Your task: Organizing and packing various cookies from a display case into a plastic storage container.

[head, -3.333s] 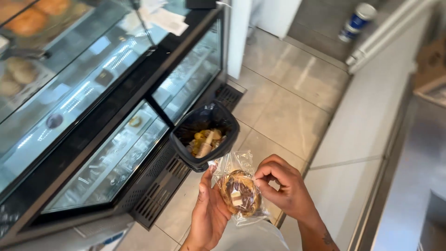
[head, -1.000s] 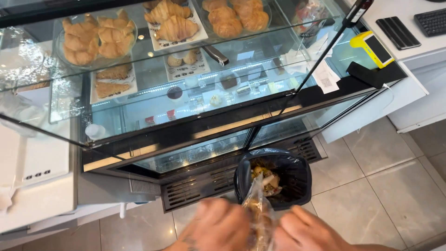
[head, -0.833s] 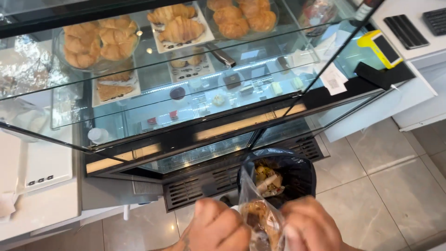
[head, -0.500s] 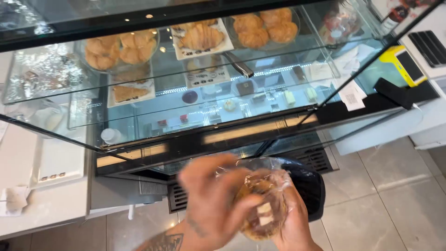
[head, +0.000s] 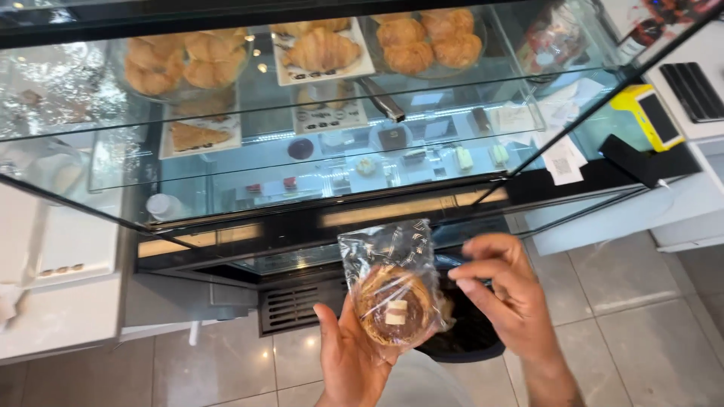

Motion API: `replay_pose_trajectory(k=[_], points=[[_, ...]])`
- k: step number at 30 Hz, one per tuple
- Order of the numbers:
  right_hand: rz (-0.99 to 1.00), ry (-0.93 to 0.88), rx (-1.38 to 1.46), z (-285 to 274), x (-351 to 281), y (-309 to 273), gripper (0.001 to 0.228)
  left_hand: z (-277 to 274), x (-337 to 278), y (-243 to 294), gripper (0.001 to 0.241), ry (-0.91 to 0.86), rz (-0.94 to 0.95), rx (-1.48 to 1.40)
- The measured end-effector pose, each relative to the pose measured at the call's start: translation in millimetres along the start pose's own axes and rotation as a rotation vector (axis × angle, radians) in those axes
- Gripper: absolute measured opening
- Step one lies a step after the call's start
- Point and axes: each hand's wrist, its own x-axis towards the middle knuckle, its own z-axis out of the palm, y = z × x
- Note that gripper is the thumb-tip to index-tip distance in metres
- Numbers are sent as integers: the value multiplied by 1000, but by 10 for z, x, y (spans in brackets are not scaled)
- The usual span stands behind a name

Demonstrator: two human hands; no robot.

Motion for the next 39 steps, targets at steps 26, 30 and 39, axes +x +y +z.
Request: replay_pose_trajectory(k=[26,30,39], points=[[-120,-701,-265,-743,149,150,125,372,112,-330,90,49,-239,315],[38,-747,-151,-875,162,344,80,283,145,-384,94,72,-256,347],[25,-1043,-134,-867,558,173,106,323,289,-442,91,18,-348,475]])
